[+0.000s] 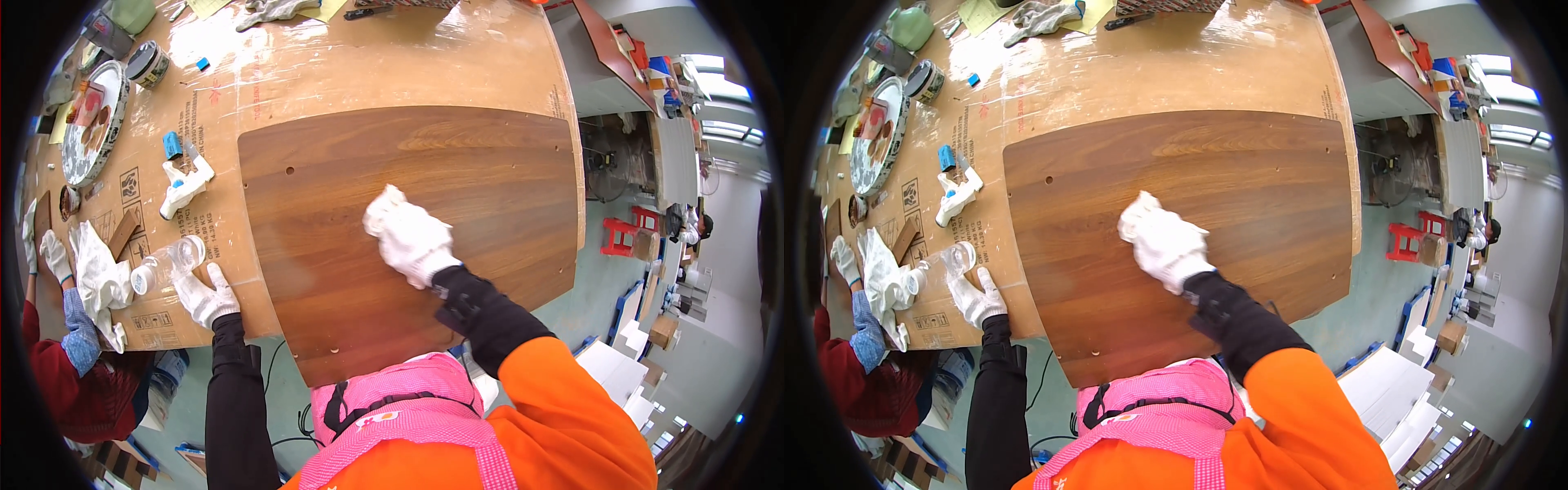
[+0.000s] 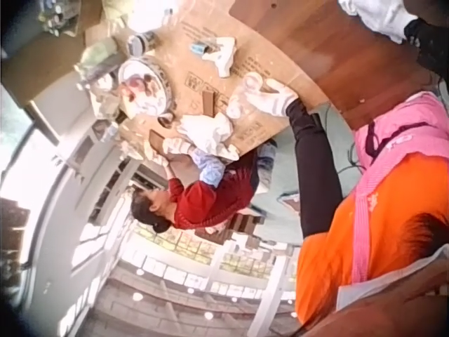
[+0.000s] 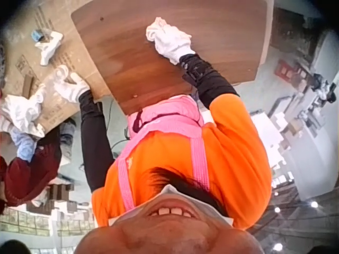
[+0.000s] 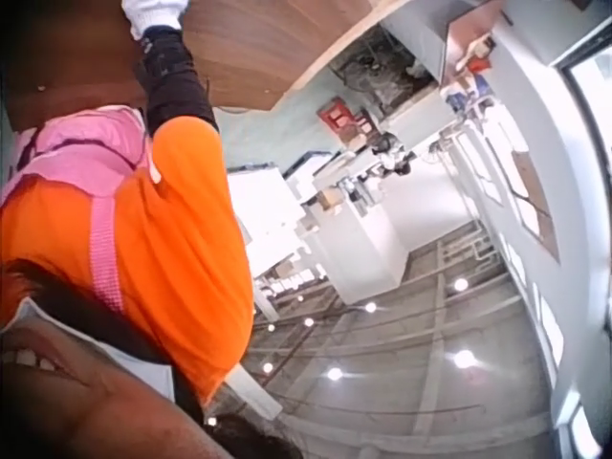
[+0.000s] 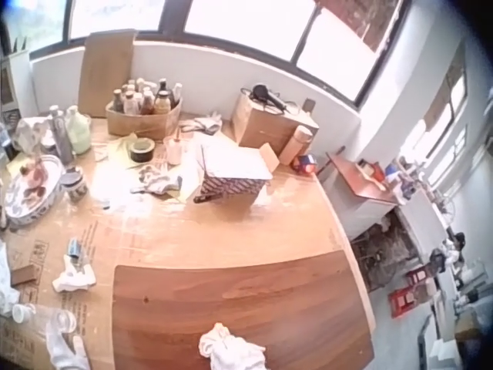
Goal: The recorder cleans a wood panel with a rag and applies stain or polish using a manual applicator.
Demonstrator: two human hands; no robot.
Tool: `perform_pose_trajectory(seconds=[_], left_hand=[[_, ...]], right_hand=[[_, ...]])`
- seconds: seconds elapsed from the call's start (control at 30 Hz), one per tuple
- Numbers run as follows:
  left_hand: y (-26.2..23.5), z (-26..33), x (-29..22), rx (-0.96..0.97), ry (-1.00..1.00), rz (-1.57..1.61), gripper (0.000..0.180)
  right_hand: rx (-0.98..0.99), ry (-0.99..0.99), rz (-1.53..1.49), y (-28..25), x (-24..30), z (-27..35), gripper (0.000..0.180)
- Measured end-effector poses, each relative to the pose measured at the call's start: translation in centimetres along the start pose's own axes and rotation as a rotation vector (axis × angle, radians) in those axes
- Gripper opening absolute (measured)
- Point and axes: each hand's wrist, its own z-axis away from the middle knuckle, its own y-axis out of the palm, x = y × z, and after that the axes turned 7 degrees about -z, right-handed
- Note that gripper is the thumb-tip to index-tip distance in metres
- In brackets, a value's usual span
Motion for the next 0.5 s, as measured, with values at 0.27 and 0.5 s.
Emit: perform_pose_trajectory(seconds=[0.27,0.5], left_hand=[[0.0,0.3,0.0,-0.005,-0.032,-0.008,0.076],[0.0,0.1,-0.2,0.001,-0.018,-0.021,0.077]], right_hand=[[-0.552,0.052,0.595,-7.5,-12.7,-4.9,0.023],[-0.442,-0.301,0.177,3.0,5.1,-3.1,0.039]])
